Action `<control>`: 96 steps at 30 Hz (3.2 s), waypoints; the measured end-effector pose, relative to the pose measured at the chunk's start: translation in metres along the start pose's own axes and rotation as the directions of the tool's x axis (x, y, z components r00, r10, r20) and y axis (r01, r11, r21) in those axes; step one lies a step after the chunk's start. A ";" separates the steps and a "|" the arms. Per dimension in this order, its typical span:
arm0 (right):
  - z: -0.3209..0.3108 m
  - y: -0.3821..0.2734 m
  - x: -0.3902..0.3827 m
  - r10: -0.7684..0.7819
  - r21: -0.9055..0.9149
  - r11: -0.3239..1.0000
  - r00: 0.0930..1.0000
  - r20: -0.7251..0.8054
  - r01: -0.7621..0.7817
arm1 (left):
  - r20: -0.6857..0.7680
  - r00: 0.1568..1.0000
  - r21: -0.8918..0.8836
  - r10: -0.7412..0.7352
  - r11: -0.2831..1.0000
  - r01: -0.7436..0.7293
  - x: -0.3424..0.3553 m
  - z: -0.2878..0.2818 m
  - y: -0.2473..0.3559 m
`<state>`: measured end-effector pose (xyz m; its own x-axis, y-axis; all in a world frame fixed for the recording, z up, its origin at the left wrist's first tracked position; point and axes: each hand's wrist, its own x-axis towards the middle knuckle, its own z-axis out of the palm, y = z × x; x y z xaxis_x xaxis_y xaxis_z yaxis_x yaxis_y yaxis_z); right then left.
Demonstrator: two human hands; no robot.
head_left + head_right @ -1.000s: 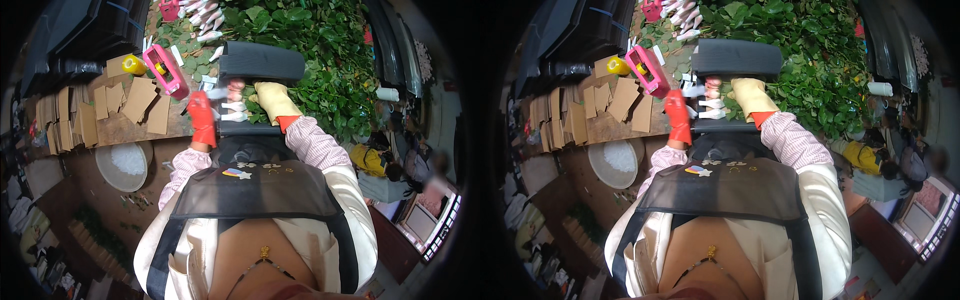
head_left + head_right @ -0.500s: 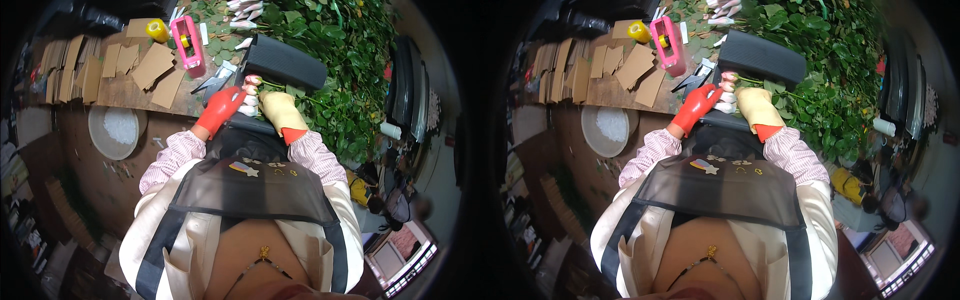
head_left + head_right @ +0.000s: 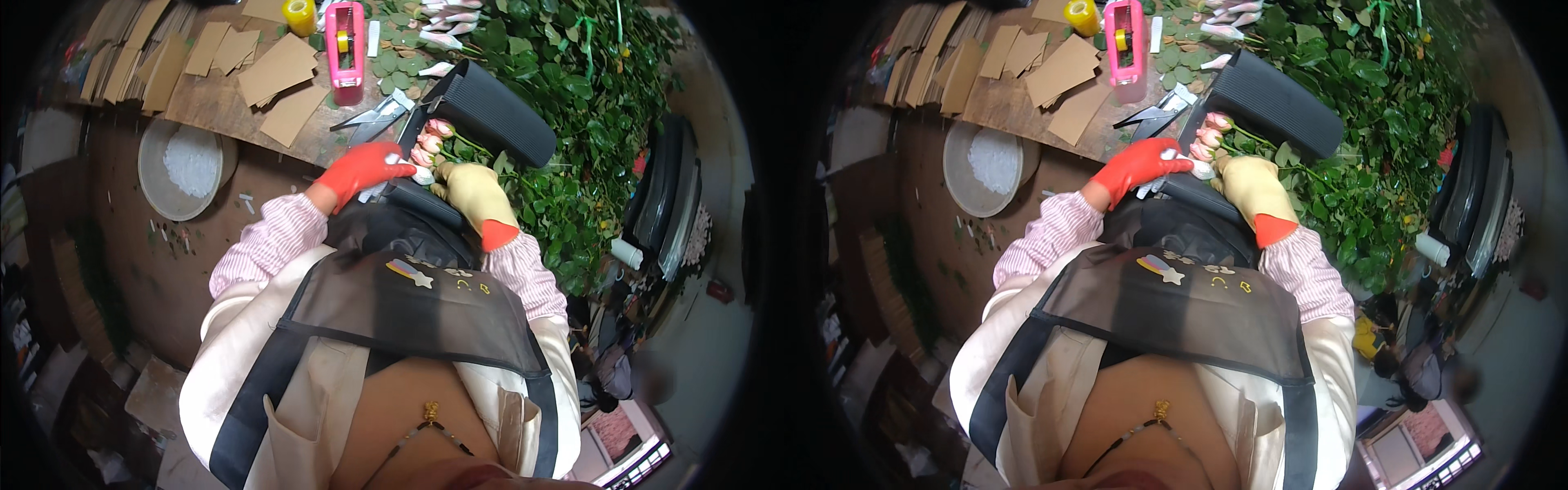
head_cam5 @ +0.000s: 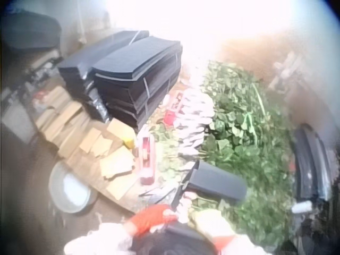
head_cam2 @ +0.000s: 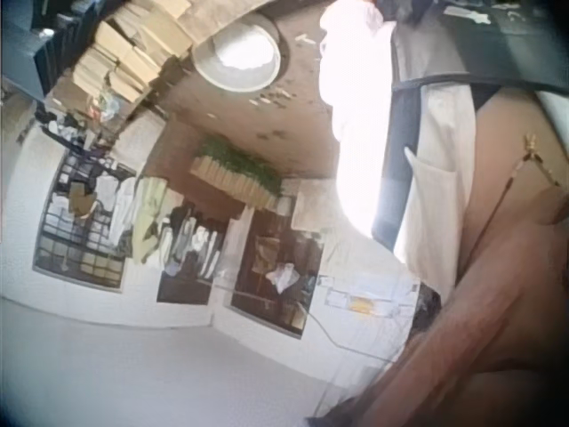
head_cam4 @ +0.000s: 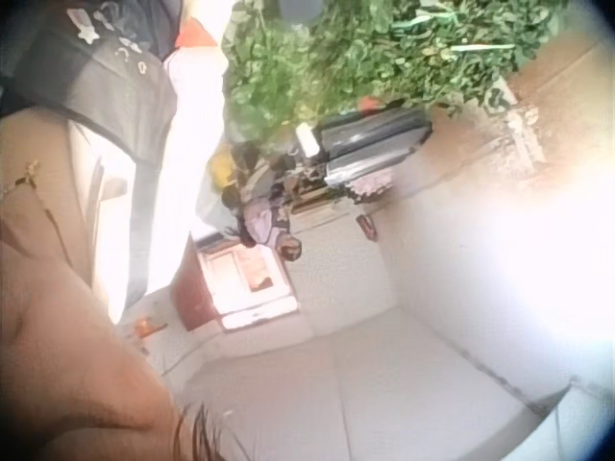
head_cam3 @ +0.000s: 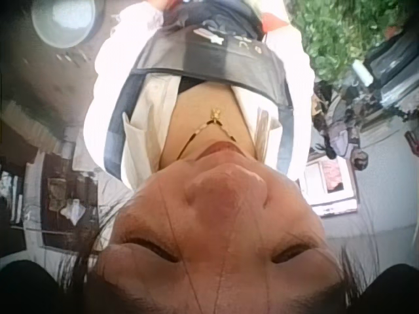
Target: The person places green leafy stems into a black plastic tray, then inserts white flower buds into the tray alongside the leaves. The person repeats this process, arranging multiple stems and buds in the tray.
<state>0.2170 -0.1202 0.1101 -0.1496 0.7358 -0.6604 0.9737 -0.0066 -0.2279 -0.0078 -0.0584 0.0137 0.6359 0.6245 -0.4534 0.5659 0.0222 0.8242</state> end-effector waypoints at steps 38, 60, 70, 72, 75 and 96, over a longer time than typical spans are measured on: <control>0.041 0.015 0.036 0.111 0.065 0.993 0.981 -0.158 -0.102 | -0.016 0.970 0.246 0.241 0.942 -0.230 0.049 0.004 0.006; 0.005 0.019 0.015 0.229 0.056 0.973 0.906 -0.356 -0.224 | -0.323 0.923 0.001 0.208 0.976 -0.219 0.058 0.043 -0.013; 0.043 0.043 0.047 0.067 0.109 0.994 0.837 -0.544 -0.009 | -0.372 0.903 0.106 0.213 0.977 -0.187 0.067 0.044 -0.005; 0.042 0.041 0.045 0.048 0.067 0.998 0.843 -0.535 -0.014 | -0.351 0.920 0.146 0.176 0.980 -0.131 0.072 0.044 0.001; 0.029 0.037 0.030 0.033 0.123 0.992 0.883 -0.468 0.028 | -0.359 0.923 0.097 0.137 0.989 -0.109 0.082 0.045 0.007; -0.005 0.000 0.023 0.010 -0.102 0.993 0.896 -0.444 -0.062 | -0.590 0.727 0.153 0.353 0.932 -0.328 0.073 0.055 0.004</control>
<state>0.2139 -0.1001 0.0984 -0.0478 0.9598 -0.2766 0.9935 0.0172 -0.1121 0.0700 -0.0560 -0.0346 0.3520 0.9220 0.1612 0.3988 -0.3036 0.8653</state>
